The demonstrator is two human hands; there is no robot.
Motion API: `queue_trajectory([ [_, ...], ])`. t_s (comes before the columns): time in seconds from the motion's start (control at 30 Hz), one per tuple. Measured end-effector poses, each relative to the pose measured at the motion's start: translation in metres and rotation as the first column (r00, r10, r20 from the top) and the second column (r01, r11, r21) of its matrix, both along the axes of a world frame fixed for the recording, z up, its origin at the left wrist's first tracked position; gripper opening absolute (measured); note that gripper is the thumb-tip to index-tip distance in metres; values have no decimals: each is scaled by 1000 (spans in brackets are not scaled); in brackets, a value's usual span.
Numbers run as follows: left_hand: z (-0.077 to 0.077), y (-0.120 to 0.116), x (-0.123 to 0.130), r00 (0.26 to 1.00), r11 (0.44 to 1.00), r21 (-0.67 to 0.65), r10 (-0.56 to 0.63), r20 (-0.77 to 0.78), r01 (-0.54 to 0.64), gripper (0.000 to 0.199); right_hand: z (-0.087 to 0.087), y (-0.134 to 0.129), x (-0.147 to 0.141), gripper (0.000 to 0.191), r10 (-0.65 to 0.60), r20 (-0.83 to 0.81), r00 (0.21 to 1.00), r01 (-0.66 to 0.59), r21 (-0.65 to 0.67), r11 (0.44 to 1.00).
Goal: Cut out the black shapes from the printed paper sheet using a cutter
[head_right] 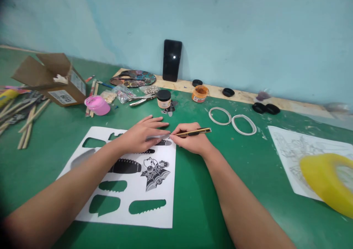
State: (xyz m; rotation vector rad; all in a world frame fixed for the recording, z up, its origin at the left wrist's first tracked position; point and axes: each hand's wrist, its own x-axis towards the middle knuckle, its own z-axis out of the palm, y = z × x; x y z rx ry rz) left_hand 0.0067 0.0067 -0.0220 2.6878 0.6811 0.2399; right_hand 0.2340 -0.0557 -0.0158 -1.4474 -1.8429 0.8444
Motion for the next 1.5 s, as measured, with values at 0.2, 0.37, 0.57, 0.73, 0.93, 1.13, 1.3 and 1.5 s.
queue_trajectory([
  [0.2,-3,3,-2,1000,1000,-1,-10,16,11,33,-2,2,-1,12,27,76,997,-33,75,997],
  [0.37,-4,3,-2,1000,1000,8,-19,20,19,34,-4,2,-1,12,49,95,994,-59,103,993],
  [0.57,-5,3,-2,999,1000,2,-23,35,23,31,-5,2,0,12,69,100,993,-81,115,990],
  [0.73,-5,3,-2,999,1000,5,-19,39,19,31,-5,2,0,10,79,94,992,-89,116,989],
  [0.93,-6,4,-3,999,999,26,-31,45,30,31,-6,2,0,9,108,101,989,-122,141,982],
  [1.13,-7,4,-3,998,999,36,-31,47,29,31,-1,1,0,10,152,152,977,-180,187,966],
  [1.3,-6,4,-3,998,999,41,-34,49,32,32,1,0,1,12,166,191,968,-200,177,964],
  [1.5,-7,5,-4,998,999,41,-34,43,32,32,1,2,4,10,187,184,965,-218,166,962],
])
